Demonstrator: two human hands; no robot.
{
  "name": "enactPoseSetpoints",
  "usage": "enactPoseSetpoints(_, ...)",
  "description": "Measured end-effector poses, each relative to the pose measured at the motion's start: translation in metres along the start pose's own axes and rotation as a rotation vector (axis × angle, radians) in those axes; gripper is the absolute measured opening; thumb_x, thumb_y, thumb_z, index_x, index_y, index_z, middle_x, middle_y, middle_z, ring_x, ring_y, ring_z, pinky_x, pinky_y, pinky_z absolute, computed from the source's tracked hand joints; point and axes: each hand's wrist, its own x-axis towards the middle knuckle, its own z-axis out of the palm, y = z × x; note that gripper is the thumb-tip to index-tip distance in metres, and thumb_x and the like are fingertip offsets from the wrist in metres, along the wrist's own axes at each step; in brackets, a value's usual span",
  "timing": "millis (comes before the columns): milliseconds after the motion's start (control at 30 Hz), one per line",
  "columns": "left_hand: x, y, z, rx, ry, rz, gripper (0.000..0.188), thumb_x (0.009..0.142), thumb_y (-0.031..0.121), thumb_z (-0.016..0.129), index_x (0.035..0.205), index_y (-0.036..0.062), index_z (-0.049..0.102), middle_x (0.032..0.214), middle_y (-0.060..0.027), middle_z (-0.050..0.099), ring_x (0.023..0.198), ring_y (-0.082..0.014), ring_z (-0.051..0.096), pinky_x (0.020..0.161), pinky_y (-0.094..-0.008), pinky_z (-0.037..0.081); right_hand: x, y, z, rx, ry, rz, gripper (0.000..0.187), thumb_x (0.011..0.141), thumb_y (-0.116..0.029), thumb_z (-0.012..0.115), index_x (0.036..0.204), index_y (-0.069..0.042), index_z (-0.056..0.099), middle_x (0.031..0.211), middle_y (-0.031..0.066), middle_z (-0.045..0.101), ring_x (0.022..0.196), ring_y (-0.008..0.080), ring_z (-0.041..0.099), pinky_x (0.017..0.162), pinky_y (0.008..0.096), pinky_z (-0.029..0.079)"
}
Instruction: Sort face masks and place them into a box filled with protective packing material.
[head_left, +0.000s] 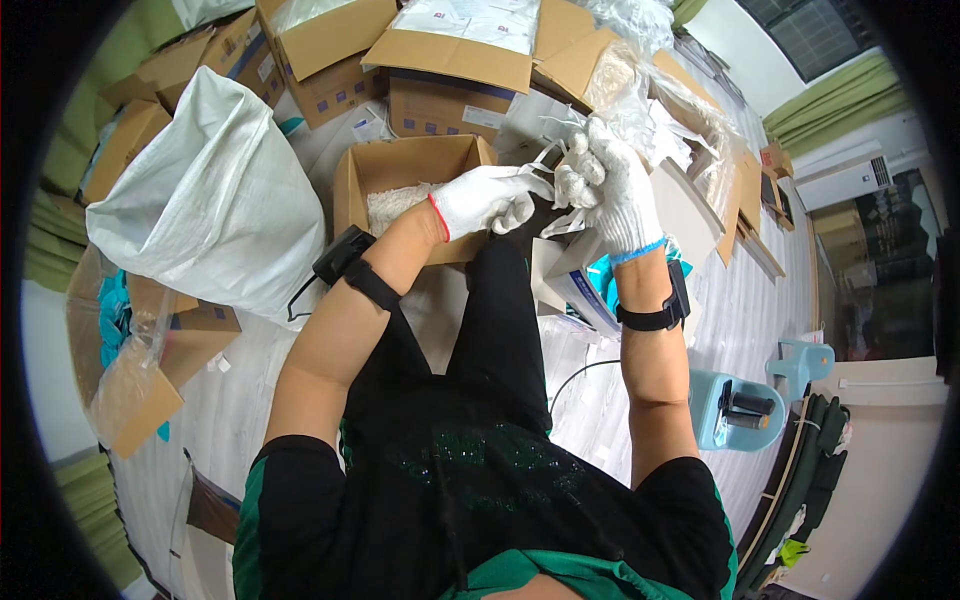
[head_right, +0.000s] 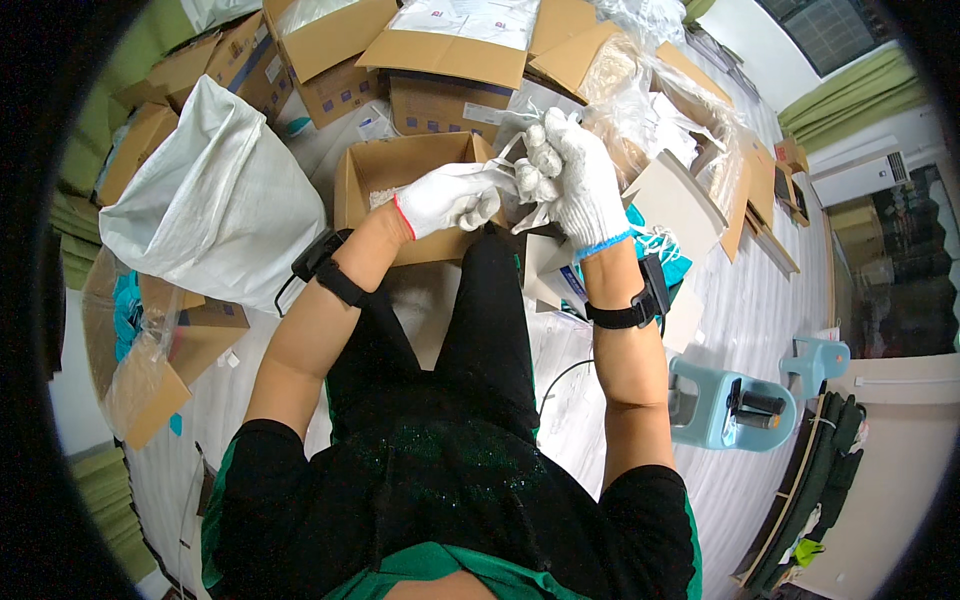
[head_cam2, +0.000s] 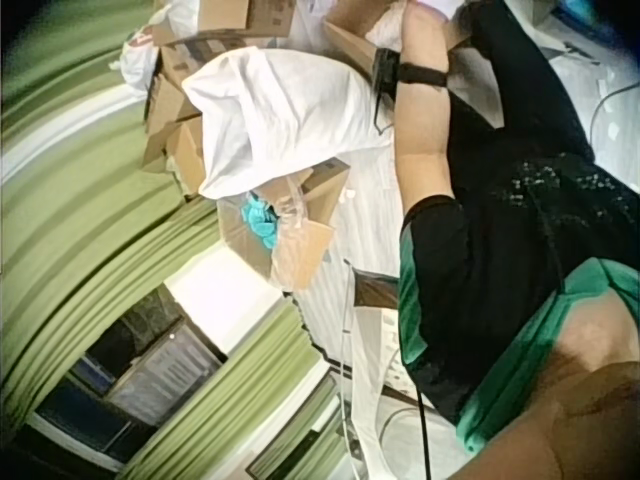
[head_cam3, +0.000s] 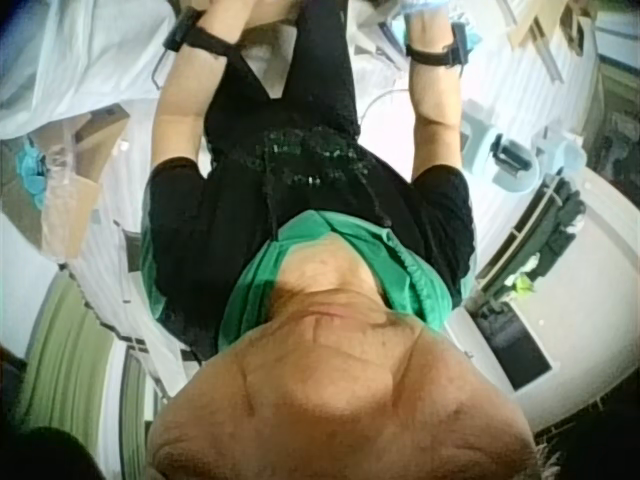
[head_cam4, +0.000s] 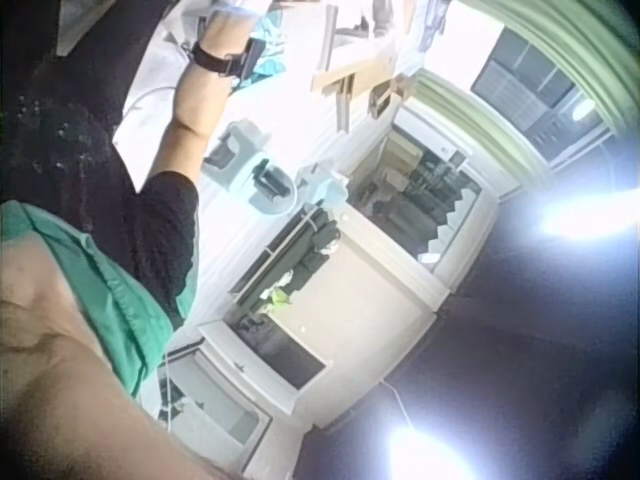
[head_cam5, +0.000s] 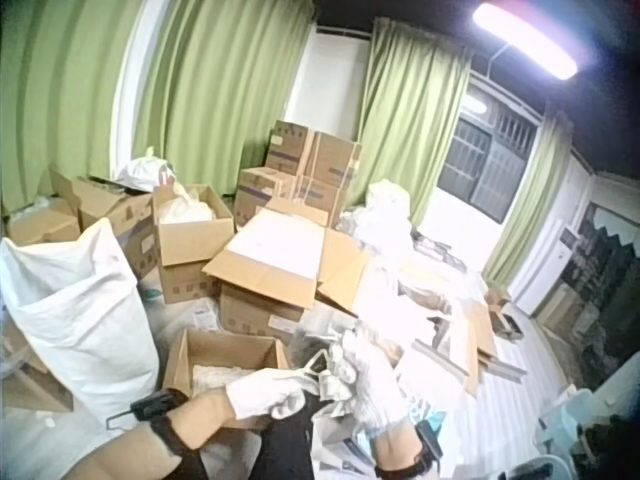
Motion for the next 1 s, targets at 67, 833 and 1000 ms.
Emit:
enactPoseSetpoints(67,0.003,-0.003,0.001,-0.012,0.03,0.033,0.024,0.103,0.017,0.044,0.115,0.003,0.059,0.082,-0.003,0.062,0.066,-0.0087,0.056,0.052,-0.0217,0.04,-0.003,0.0,0.006,0.027,0.011,0.0,0.025,0.099,-0.027,0.053,0.085,-0.006,0.055,0.057,0.0003,0.048,0.041,0.0118,0.04,0.036,0.024,0.036)
enactPoseSetpoints(833,0.018,-0.011,0.032,0.56,-0.005,0.053,0.022,0.095,0.021,0.053,0.087,0.0019,0.061,0.066,-0.0045,0.057,0.058,-0.01,0.051,0.053,-0.0263,0.041,0.0,0.007,-0.009,0.244,-0.017,0.145,0.033,0.1,-0.031,0.053,0.08,-0.005,0.055,0.054,-0.0006,0.039,0.043,0.0123,0.037,0.035,0.0218,0.029)
enactPoseSetpoints(1000,0.014,-0.017,0.035,0.57,0.113,0.061,0.022,0.093,0.015,0.048,0.088,-0.0009,0.063,0.074,-0.0074,0.06,0.068,-0.0155,0.056,0.064,-0.0291,0.047,0.006,0.008,-0.025,0.196,-0.046,-0.046,0.031,0.101,-0.03,0.051,0.081,-0.006,0.055,0.055,0.0,0.041,0.046,0.0137,0.041,0.037,0.0228,0.033)
